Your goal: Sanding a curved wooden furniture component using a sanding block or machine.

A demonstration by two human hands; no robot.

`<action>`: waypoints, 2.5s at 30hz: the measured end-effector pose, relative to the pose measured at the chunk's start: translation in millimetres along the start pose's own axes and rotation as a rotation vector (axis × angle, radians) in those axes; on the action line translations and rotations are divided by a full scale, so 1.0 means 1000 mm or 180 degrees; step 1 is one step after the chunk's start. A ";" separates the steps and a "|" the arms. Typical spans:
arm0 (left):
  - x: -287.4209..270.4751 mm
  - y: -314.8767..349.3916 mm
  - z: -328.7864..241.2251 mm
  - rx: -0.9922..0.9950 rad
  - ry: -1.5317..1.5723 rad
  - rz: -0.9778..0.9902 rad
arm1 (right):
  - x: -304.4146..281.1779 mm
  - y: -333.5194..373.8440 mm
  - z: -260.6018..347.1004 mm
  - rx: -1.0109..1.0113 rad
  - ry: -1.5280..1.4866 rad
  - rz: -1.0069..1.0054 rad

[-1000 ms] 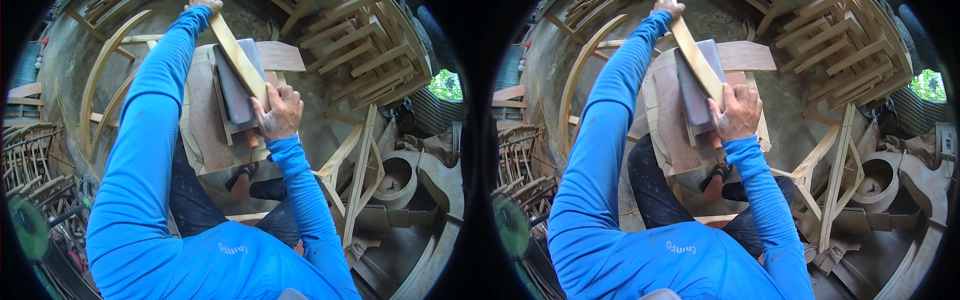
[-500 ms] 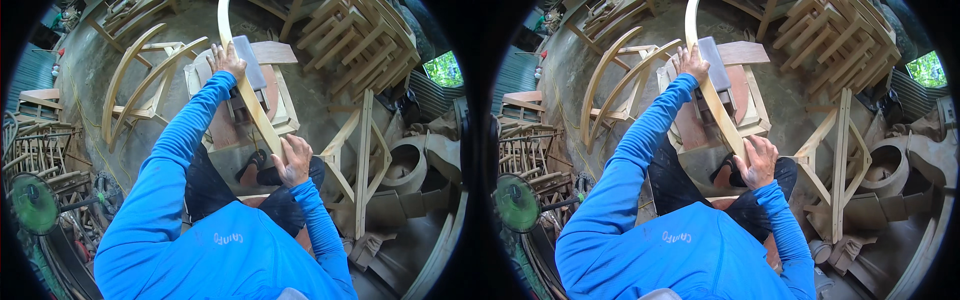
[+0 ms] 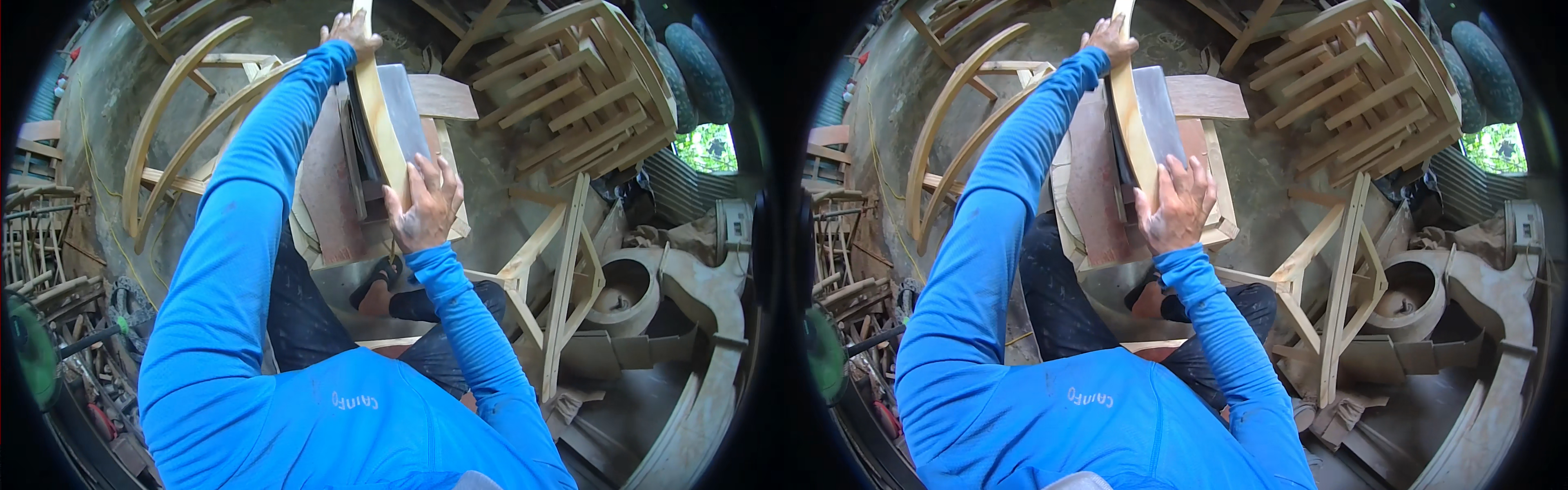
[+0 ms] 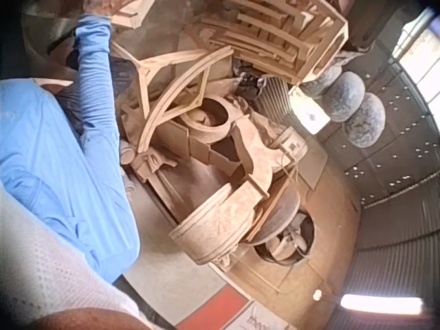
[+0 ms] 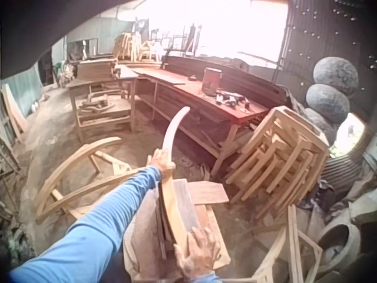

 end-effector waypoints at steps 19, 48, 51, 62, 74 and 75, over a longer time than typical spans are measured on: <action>-0.014 -0.109 0.038 -0.0613 0.0879 0.0221 | 0.083 -0.144 -0.037 -0.0459 0.0069 0.0014; -0.043 0.326 -0.174 -0.0230 0.0087 0.0253 | -0.188 0.247 -0.054 0.0687 -0.0762 0.0873; -0.024 0.264 -0.151 -0.0262 0.0118 0.0093 | -0.150 0.200 -0.061 0.0540 -0.0698 0.0600; 0.017 0.029 0.005 -0.0325 -0.0093 -0.0316 | -0.026 0.001 -0.035 -0.0337 0.0165 0.0505; 0.018 -0.080 0.023 0.0288 0.1586 0.0080 | 0.053 -0.111 -0.066 -0.0656 0.0823 0.0167; 0.032 -0.088 0.033 0.0778 0.2167 -0.0077 | 0.054 -0.112 -0.069 -0.0648 0.0902 0.0174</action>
Point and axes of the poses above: each hand's wrist, its own y-axis away from the middle knuckle, its own x-axis out of the palm, z = x × y, the point moved 1 cm from there along -y, towards the middle knuckle, and after that the axes turned 5 degrees about -y, right-handed, at the moved point
